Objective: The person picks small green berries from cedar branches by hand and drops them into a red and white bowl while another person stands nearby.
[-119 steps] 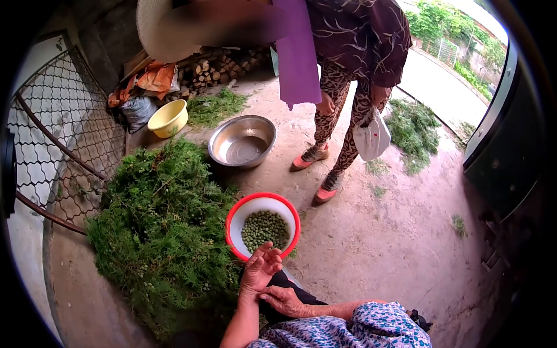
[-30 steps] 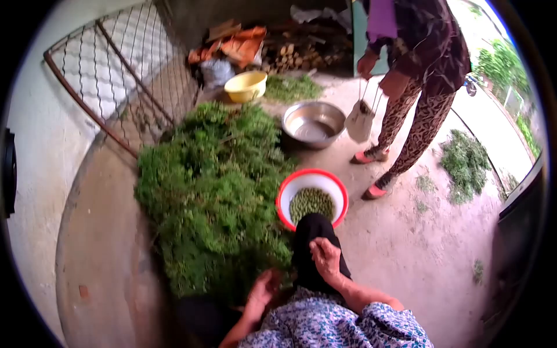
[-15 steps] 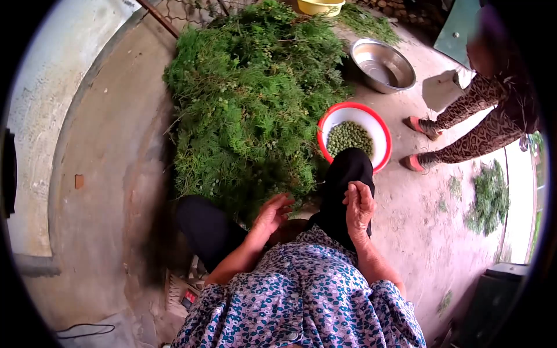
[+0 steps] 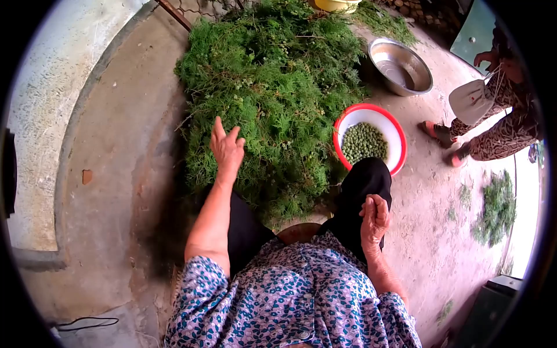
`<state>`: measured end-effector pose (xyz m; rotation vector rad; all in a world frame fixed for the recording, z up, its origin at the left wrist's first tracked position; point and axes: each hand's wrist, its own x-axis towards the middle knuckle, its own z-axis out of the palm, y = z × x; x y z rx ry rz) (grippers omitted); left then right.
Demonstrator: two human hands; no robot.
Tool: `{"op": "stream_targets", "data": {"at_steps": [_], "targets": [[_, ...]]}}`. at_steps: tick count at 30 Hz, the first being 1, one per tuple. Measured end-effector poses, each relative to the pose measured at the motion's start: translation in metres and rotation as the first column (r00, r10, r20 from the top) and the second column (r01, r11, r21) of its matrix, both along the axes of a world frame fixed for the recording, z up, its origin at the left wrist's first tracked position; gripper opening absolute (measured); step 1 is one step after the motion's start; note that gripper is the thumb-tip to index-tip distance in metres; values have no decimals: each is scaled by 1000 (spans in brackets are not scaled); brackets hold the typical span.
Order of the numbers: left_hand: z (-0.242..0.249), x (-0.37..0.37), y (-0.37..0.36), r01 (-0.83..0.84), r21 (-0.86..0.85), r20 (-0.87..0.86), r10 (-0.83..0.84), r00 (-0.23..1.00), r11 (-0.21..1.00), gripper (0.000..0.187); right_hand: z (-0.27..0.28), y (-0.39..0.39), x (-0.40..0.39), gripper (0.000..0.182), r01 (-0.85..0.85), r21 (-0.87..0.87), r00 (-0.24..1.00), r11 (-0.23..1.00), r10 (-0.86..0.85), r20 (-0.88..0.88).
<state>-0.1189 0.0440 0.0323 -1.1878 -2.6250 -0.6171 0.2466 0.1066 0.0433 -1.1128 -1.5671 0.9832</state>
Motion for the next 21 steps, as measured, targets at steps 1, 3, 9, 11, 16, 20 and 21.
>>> {"op": "stream_targets", "data": {"at_steps": [1,3,9,11,16,20,21], "targets": [[7,-12,3,-7,-73,-53,4,999,997,35,0,0,0,6,9,-5,1000,1000,-9,7],[11,-32,14,-40,-164,-56,31,998,986,38,2,4,-3,6,25,8,1000,1000,-25,-4],[9,-53,33,74,-447,118,-24,993,892,47,1,1,2,6,39,25,999,999,-39,33],[-8,-64,33,72,-397,71,-48,996,915,50,3,1,2,6,41,28,999,999,-42,35],[-10,-77,20,-16,353,422,-144,895,935,49,7,0,-1,7,39,36,996,999,-42,74],[28,-33,6,-425,698,714,-516,474,576,41,12,1,-6,6,3,-19,997,1000,-2,79],[31,-24,1,-501,704,700,-615,364,504,41,16,1,-10,6,-32,-49,993,998,37,110]]}}
